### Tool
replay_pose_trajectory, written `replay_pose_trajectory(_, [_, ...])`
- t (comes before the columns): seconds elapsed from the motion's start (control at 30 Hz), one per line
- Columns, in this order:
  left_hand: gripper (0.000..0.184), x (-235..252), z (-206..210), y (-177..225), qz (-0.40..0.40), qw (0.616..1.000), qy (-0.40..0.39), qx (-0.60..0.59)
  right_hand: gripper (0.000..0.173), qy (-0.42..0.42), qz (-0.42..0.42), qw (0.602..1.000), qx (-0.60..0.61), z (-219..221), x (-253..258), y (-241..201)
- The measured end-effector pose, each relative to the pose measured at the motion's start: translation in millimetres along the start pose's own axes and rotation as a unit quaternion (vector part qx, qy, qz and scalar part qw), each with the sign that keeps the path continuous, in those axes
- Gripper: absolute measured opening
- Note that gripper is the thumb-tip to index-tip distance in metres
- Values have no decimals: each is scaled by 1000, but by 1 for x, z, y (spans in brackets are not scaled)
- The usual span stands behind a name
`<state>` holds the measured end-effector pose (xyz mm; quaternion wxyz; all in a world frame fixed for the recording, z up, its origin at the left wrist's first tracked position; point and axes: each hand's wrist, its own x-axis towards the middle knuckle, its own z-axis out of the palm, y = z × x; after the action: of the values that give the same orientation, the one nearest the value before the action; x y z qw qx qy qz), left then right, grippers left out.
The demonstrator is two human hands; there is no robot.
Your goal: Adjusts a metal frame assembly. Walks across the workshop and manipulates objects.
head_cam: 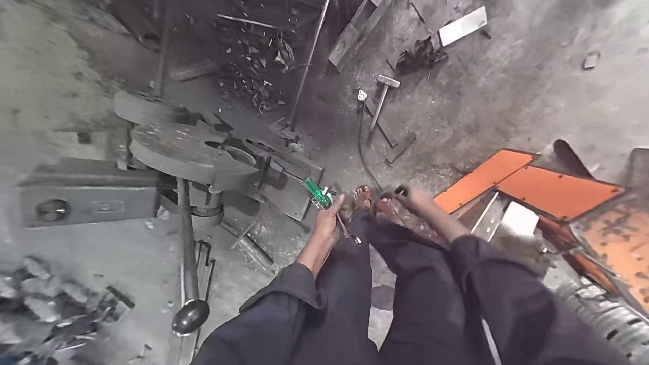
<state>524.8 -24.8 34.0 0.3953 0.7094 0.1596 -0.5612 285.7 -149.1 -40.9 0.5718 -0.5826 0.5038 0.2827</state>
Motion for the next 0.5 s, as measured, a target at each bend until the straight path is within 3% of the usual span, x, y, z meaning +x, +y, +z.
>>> replay_pose_trajectory(0.1, [26,5,18,23,3,1000,-12,0,36,89,14,996,2,-67,37,6])
replay_pose_trajectory(0.2, [25,10,43,34,41,997,-17,57,37,98,44,994,-1,-116,63,5])
replay_pose_trajectory(0.3, [27,11,78,51,58,993,-6,100,44,33,58,995,-74,-134,116,11])
replay_pose_trajectory(0.37, [24,14,89,45,33,995,-19,88,46,-18,62,990,-124,-120,151,25])
replay_pose_trajectory(0.5, [26,45,88,3,-39,995,-10,96,59,49,72,979,-183,-108,233,26])
